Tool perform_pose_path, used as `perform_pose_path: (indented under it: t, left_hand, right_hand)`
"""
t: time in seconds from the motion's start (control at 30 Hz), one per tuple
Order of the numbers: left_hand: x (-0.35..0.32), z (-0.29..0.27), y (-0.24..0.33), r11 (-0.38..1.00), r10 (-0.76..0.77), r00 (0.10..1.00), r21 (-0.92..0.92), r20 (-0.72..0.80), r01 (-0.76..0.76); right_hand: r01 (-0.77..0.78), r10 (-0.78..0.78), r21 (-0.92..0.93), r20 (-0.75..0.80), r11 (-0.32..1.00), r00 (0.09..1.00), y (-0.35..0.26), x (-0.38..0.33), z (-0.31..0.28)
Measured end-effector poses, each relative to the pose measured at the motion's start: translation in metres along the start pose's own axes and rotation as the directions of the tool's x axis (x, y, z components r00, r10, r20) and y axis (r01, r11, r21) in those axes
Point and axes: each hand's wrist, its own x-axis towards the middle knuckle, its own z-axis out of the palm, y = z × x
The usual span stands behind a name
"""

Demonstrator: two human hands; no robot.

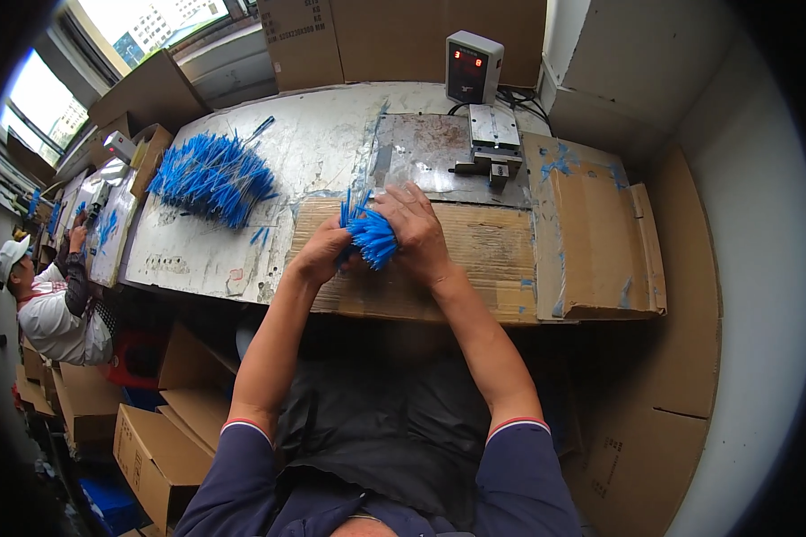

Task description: The recorder is bundling and counting blue filaments at a workstation.

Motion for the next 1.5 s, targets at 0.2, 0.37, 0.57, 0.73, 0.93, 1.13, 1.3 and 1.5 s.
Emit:
perform_pose_path:
  t: [0.2, 0.37, 0.57, 0.73, 0.93, 1.13, 1.3, 1.5]
  left_hand:
    - [-0.015, -0.005, 0.008, 0.994, -0.108, 0.994, 0.006, -0.008, 0.108]
    - [-0.021, -0.012, 0.021, 0.982, -0.186, 0.978, -0.050, -0.092, 0.182]
    - [-0.017, -0.006, 0.036, 0.995, -0.012, 0.988, 0.094, -0.152, 0.027]
    - [-0.018, -0.019, 0.038, 0.950, 0.255, 0.935, -0.117, -0.247, -0.291]
    - [0.003, 0.004, 0.011, 0.902, 0.369, 0.884, -0.119, -0.286, -0.415]
    - [0.012, -0.002, -0.026, 0.876, 0.370, 0.880, -0.203, -0.298, -0.438]
    - [0.015, -0.001, -0.019, 0.902, 0.312, 0.909, -0.215, -0.276, -0.375]
    - [0.016, 0.002, -0.013, 0.934, 0.255, 0.949, -0.209, -0.184, -0.291]
  right_hand:
    - [0.012, -0.023, 0.066, 0.160, 0.998, 0.987, 0.002, -0.010, 0.011]
    - [-0.102, 0.059, 0.160, 0.254, 0.982, 0.966, -0.006, -0.004, 0.008]
    - [-0.167, 0.151, 0.163, 0.105, 0.972, 0.983, 0.000, -0.007, 0.010]
    - [-0.501, 0.603, 0.575, 0.015, 0.647, 0.798, 0.004, -0.009, -0.002]
    - [-0.517, 0.715, 0.785, 0.141, 0.340, 0.684, 0.016, -0.026, 0.002]
    - [-0.558, 0.728, 0.790, 0.223, 0.254, 0.648, 0.004, -0.008, 0.013]
    - [-0.523, 0.774, 0.846, 0.263, 0.102, 0.576, 0.007, -0.005, 0.020]
    - [-0.579, 0.800, 0.811, 0.399, -0.081, 0.447, 0.004, 0.023, 0.016]
